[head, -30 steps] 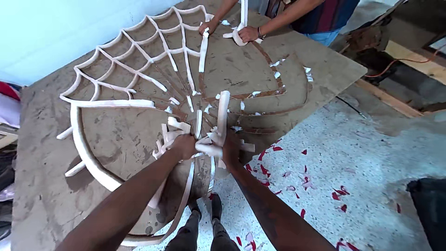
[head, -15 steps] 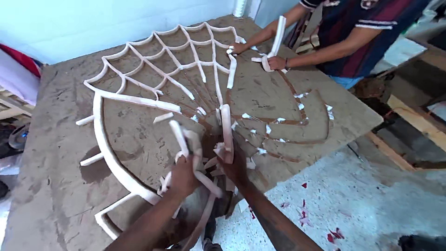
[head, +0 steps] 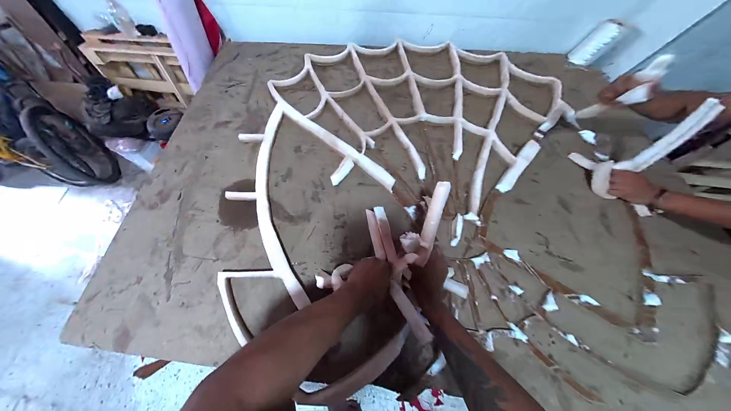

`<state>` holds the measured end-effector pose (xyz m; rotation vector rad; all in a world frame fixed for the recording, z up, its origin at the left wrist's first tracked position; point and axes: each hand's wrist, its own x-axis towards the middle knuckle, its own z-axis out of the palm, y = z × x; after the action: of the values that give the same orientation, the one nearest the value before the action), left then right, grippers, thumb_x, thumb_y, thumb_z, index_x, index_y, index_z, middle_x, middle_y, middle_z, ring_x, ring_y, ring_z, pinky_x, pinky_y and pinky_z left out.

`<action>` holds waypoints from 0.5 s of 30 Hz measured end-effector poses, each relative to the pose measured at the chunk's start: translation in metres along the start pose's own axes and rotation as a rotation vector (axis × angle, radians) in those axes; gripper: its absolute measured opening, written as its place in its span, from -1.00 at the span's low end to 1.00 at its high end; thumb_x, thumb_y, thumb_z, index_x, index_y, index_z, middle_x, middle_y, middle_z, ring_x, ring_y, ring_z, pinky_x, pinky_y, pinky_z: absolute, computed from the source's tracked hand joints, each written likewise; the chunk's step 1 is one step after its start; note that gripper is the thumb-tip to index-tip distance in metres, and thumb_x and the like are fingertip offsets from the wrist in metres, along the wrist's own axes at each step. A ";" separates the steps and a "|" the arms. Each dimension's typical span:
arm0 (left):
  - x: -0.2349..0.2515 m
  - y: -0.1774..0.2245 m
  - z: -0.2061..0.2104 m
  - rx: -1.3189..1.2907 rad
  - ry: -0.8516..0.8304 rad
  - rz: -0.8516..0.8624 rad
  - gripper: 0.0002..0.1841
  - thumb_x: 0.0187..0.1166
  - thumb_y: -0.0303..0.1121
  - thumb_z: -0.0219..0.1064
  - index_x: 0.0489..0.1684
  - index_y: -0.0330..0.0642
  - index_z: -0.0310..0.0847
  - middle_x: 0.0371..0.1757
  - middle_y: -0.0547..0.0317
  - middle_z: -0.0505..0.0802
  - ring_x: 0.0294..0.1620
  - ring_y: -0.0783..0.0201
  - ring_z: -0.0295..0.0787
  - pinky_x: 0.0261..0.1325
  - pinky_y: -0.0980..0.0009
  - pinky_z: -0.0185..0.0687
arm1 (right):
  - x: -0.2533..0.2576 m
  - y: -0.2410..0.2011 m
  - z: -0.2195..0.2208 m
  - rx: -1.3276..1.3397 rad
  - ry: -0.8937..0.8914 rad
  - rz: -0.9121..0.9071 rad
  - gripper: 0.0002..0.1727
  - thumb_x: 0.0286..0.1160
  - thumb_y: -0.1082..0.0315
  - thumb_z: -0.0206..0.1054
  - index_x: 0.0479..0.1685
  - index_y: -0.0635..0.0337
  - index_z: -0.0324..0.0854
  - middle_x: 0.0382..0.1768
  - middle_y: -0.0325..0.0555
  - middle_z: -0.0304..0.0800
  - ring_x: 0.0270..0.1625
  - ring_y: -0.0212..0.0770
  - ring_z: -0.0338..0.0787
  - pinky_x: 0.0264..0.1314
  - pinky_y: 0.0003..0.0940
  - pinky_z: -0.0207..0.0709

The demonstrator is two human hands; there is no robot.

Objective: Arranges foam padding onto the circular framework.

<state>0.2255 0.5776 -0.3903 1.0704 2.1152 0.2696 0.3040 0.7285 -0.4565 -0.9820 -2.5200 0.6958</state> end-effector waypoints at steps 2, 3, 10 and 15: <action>0.004 0.005 0.000 0.024 -0.007 0.002 -0.68 0.52 -0.51 0.30 0.21 -0.42 0.62 0.22 -0.32 0.78 0.30 -0.29 0.73 0.33 -0.26 0.62 | 0.003 0.000 -0.003 -0.008 0.008 -0.019 -0.50 0.31 0.24 0.55 0.19 0.39 0.69 0.08 0.33 0.80 0.17 0.32 0.80 0.23 0.37 0.59; 0.003 0.006 0.002 0.031 -0.009 -0.004 -0.69 0.52 -0.51 0.30 0.20 -0.42 0.63 0.21 -0.32 0.78 0.29 -0.29 0.73 0.32 -0.26 0.63 | 0.002 0.000 -0.003 0.004 0.024 -0.041 -0.53 0.37 0.23 0.51 0.18 0.38 0.68 0.04 0.31 0.82 0.14 0.31 0.82 0.19 0.37 0.61; -0.067 0.044 0.062 0.125 -0.110 0.060 -0.78 0.51 -0.51 0.37 0.05 -0.38 0.73 0.15 -0.32 0.80 0.23 -0.34 0.73 0.26 -0.31 0.64 | -0.005 0.006 -0.010 0.050 -0.091 0.024 -0.20 0.24 -0.13 0.61 0.40 0.28 0.63 0.24 0.32 0.76 0.33 0.34 0.72 0.35 0.41 0.51; -0.175 -0.012 0.087 0.023 -0.206 -0.070 -0.51 0.43 -0.02 0.51 0.07 -0.29 0.72 0.07 -0.26 0.84 0.20 -0.30 0.76 0.30 -0.38 0.58 | -0.009 0.016 -0.013 0.056 -0.058 -0.021 -0.21 0.29 -0.15 0.58 0.34 0.35 0.62 0.18 0.36 0.77 0.24 0.37 0.76 0.26 0.42 0.57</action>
<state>0.3450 0.4242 -0.3663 0.9905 1.9699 0.0963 0.3245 0.7366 -0.4560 -0.9271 -2.5421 0.7951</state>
